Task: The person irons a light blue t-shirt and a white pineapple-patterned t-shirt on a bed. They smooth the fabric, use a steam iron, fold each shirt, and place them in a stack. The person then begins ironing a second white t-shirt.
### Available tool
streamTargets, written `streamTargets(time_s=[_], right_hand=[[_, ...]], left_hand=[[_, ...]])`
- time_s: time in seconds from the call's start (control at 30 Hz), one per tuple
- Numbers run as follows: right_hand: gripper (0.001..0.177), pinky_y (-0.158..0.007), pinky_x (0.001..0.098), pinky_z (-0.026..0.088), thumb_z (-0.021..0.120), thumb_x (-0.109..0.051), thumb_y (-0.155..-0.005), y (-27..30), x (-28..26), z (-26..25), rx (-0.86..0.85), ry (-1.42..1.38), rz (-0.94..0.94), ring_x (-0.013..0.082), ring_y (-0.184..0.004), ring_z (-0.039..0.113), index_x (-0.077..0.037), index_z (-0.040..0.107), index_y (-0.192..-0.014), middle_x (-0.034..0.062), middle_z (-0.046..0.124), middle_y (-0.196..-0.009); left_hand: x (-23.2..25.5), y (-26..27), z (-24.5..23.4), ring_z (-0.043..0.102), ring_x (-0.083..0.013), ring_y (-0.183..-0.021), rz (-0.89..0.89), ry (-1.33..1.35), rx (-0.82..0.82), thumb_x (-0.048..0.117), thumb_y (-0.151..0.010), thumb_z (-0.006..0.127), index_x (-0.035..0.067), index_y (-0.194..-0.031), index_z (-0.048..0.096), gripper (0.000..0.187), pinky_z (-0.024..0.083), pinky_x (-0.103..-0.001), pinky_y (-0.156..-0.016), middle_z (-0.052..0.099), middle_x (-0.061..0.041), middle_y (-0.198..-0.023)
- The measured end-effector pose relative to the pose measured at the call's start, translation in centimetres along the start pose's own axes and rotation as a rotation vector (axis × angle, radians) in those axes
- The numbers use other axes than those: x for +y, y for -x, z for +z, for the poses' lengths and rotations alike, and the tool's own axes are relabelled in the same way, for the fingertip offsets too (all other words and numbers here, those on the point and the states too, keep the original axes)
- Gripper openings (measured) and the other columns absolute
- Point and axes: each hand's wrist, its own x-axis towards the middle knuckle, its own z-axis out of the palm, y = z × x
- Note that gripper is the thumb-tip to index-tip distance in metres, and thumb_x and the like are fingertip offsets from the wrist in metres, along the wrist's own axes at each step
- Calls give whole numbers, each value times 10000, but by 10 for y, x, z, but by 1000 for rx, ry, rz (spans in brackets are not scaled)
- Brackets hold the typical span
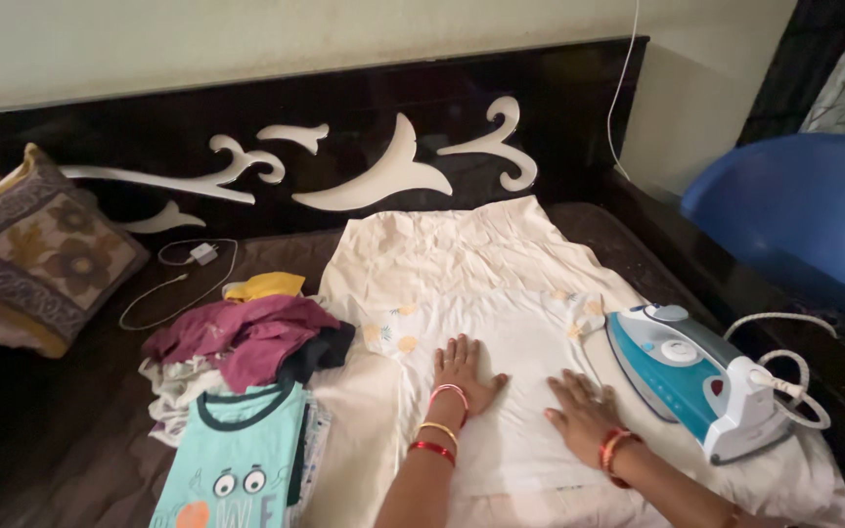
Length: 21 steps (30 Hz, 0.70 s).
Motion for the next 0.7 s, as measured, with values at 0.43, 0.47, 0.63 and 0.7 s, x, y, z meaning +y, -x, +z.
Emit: streamTargets(time_s=[0.43,0.47,0.63,0.7], right_hand=[[327,-1209,518,333,525,-176,-955,71,14,-49,-50,122,-150,235,-1262,604,-277,669,-1231,19,665,-1271],[286,-1156,484,394,537,-211,-956,75,15,-55,-94,101,-151,243,-1219,626,-274,702,-1181,15,684,-1239],[320,-953,430,546,500,-152,-913,63,44,-107,117,0,-97,272,-1060,703,-251,770,-1054,35,735,-1131],[293,-947,451,552,503,-175,-934,43,68,-139,414,26,-40,301,-1052,706,-205,762,-1069,87,725,-1149]], left_hand=[[-130,87,-8,155,-358,-1573,-83,-85,-28,247,-857,619,231,-1338,605,481,134,-482,-1282,347,-91,-1640],[-125,92,-15,190,-351,-1570,-52,-156,-39,241,-860,627,228,-1254,667,396,128,-481,-1305,389,-114,-1613],[-71,114,-15,266,-390,-1513,154,66,106,271,-832,681,171,-1140,724,327,244,-462,-1251,456,-184,-1544],[-47,117,-7,259,-397,-1517,250,165,99,351,-862,690,144,-1251,671,441,255,-468,-1229,404,-200,-1580]])
